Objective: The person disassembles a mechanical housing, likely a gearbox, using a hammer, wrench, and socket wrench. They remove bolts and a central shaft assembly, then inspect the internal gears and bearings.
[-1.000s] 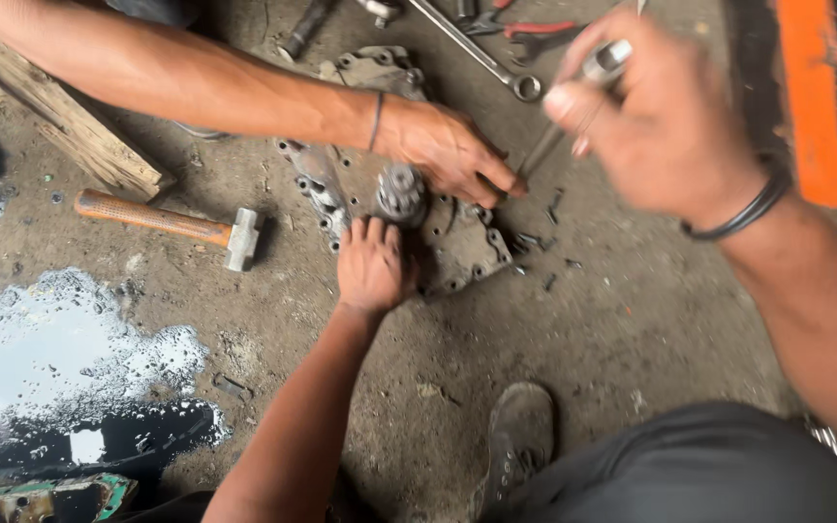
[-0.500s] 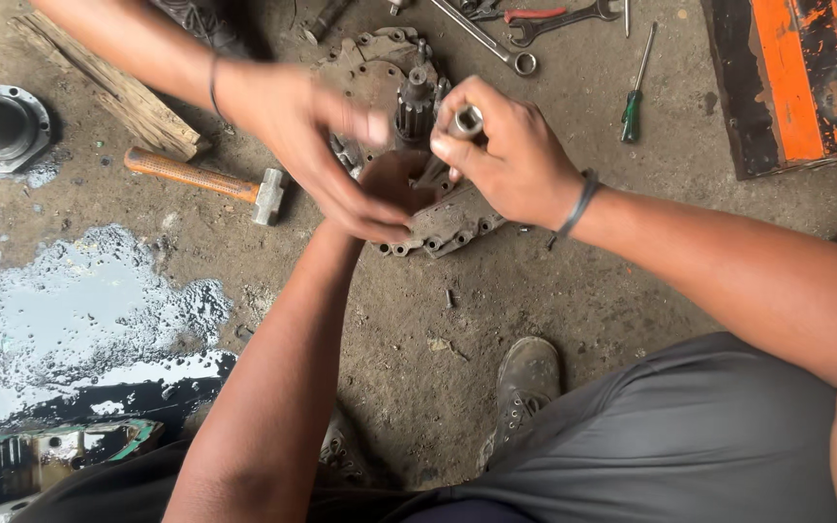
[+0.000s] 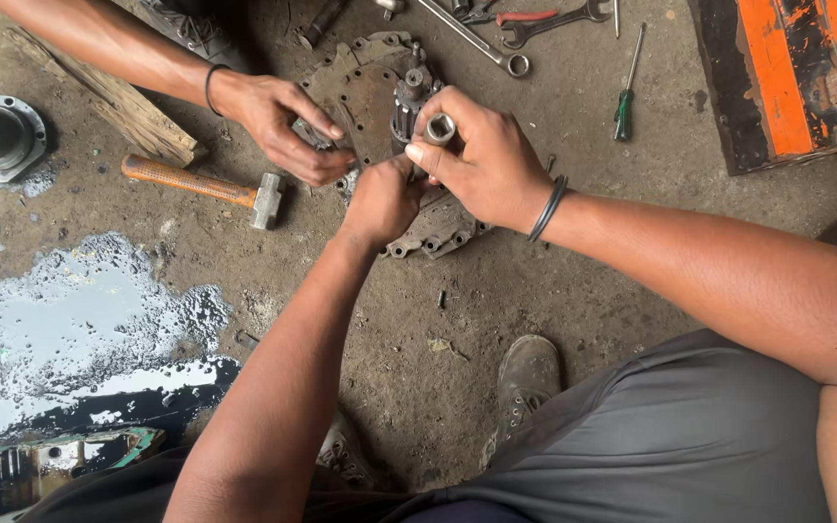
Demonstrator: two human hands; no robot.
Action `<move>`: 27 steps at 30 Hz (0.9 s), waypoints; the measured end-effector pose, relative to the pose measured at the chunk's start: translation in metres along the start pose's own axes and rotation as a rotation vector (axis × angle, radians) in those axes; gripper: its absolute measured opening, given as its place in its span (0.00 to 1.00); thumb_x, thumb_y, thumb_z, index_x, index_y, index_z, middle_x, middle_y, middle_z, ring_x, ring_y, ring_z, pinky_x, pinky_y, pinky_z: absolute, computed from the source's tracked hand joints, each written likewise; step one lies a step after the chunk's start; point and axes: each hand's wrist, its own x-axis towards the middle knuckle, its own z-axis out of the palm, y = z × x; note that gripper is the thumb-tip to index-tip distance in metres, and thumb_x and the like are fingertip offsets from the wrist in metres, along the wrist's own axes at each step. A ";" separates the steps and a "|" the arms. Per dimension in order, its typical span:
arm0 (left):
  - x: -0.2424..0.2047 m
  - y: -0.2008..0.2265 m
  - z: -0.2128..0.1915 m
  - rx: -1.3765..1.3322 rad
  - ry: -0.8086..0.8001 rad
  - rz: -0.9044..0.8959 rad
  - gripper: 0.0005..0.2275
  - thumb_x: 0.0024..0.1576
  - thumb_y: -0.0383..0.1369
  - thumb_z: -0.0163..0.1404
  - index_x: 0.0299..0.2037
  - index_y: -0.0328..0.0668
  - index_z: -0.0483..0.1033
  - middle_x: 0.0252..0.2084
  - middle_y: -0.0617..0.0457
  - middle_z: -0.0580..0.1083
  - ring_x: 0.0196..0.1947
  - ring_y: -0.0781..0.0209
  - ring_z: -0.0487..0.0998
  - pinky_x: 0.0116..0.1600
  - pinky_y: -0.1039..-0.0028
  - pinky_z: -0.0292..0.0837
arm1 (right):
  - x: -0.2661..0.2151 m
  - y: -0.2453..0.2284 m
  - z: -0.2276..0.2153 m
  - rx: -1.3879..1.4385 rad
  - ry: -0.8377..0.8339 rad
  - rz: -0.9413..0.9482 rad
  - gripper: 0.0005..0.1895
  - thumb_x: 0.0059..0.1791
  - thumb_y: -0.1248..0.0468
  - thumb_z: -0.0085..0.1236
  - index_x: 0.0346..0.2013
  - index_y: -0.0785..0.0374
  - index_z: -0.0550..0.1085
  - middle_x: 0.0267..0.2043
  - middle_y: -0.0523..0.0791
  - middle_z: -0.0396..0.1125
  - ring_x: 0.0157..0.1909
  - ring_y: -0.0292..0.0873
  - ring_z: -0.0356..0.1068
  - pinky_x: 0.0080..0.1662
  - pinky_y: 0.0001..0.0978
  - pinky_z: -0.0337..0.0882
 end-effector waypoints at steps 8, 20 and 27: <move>0.005 -0.008 -0.008 0.046 -0.111 0.015 0.10 0.55 0.33 0.58 0.41 0.36 0.77 0.35 0.36 0.78 0.40 0.37 0.80 0.45 0.55 0.74 | 0.005 -0.001 0.001 -0.050 0.013 -0.011 0.09 0.58 0.60 0.59 0.43 0.63 0.71 0.32 0.40 0.71 0.34 0.31 0.75 0.34 0.25 0.73; 0.000 0.009 -0.016 -0.008 -0.181 -0.158 0.08 0.59 0.32 0.54 0.45 0.38 0.75 0.36 0.42 0.79 0.40 0.46 0.82 0.48 0.58 0.75 | 0.004 -0.001 0.000 -0.131 0.028 -0.026 0.11 0.58 0.57 0.59 0.45 0.63 0.71 0.30 0.40 0.69 0.29 0.31 0.68 0.29 0.25 0.67; -0.001 0.006 -0.017 -0.010 -0.158 -0.130 0.09 0.58 0.31 0.55 0.45 0.36 0.77 0.37 0.40 0.79 0.42 0.46 0.82 0.49 0.59 0.75 | 0.005 -0.003 0.001 -0.154 0.020 0.005 0.12 0.57 0.57 0.60 0.45 0.63 0.72 0.27 0.41 0.68 0.27 0.31 0.67 0.28 0.26 0.65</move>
